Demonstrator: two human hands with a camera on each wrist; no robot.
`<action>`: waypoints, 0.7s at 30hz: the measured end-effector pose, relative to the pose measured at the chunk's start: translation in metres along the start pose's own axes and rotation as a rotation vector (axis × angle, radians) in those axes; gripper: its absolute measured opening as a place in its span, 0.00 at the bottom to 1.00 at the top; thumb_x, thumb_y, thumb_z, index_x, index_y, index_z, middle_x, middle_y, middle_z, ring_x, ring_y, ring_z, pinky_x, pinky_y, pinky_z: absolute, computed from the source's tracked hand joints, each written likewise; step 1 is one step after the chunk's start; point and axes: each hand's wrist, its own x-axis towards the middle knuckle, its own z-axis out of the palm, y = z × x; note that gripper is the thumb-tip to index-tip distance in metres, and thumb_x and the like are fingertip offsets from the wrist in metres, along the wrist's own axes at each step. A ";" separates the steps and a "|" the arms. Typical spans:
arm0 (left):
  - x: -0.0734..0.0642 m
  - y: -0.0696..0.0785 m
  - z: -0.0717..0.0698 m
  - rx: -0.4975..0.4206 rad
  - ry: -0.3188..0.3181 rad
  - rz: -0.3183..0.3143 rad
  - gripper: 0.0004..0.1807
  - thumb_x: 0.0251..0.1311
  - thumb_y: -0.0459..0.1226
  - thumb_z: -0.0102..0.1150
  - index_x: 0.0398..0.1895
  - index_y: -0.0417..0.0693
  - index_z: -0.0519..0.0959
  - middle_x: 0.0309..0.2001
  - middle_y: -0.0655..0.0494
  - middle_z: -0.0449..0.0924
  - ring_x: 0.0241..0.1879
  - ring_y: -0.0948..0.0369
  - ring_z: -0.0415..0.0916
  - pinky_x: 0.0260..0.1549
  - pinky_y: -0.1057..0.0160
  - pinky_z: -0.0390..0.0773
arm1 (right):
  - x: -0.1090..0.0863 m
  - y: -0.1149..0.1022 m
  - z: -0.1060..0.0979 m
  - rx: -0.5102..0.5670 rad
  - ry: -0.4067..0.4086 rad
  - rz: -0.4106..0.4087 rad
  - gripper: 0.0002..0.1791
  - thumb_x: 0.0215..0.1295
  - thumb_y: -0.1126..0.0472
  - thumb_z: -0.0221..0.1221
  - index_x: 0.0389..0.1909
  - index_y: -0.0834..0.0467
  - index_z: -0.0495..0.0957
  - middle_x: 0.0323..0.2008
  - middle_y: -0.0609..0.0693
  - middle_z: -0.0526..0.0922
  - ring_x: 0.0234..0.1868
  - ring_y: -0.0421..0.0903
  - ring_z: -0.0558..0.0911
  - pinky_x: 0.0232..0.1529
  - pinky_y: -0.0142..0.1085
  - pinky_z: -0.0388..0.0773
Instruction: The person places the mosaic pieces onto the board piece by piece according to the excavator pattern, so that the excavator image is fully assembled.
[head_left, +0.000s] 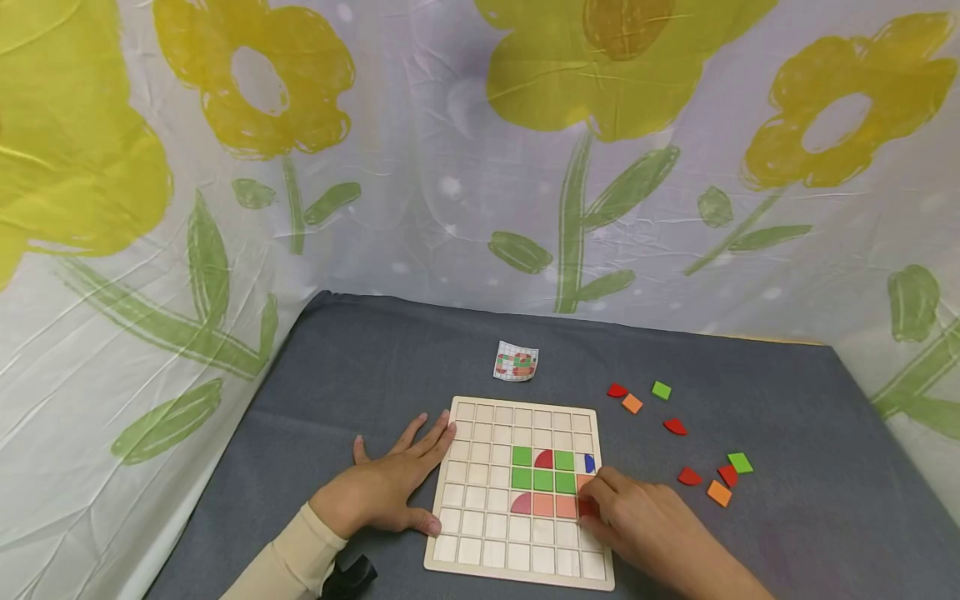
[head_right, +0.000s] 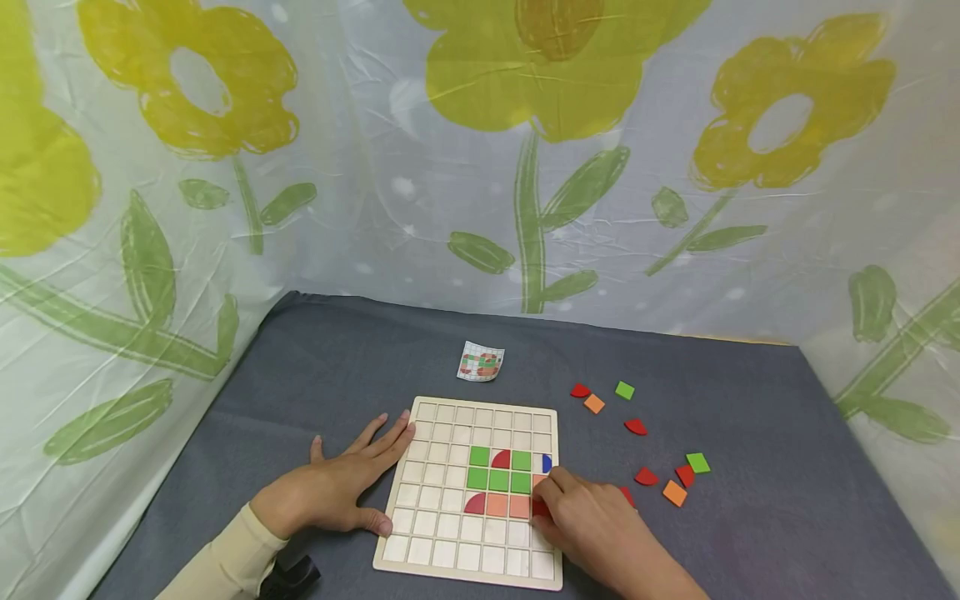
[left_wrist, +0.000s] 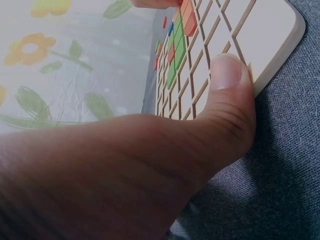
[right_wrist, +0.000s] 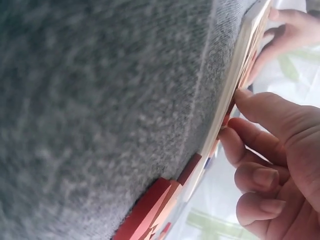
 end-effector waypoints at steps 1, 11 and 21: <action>0.000 0.000 0.000 0.001 0.001 -0.001 0.71 0.45 0.62 0.78 0.88 0.58 0.46 0.88 0.61 0.36 0.86 0.49 0.33 0.55 0.07 0.38 | 0.000 0.000 0.000 0.008 0.000 0.001 0.14 0.58 0.52 0.78 0.39 0.48 0.83 0.32 0.36 0.75 0.23 0.29 0.65 0.21 0.26 0.65; 0.001 0.000 0.001 -0.007 -0.010 -0.004 0.70 0.46 0.61 0.78 0.88 0.58 0.46 0.88 0.60 0.36 0.86 0.48 0.33 0.55 0.07 0.37 | -0.004 0.011 -0.004 0.103 -0.002 0.041 0.15 0.59 0.49 0.78 0.42 0.45 0.84 0.36 0.36 0.78 0.23 0.27 0.67 0.22 0.26 0.67; 0.001 0.000 0.000 -0.005 -0.014 -0.011 0.70 0.47 0.62 0.78 0.88 0.59 0.45 0.88 0.61 0.35 0.86 0.49 0.32 0.55 0.07 0.37 | -0.018 0.038 -0.019 0.040 -0.026 0.224 0.17 0.58 0.51 0.79 0.45 0.46 0.85 0.38 0.35 0.79 0.22 0.25 0.68 0.21 0.29 0.68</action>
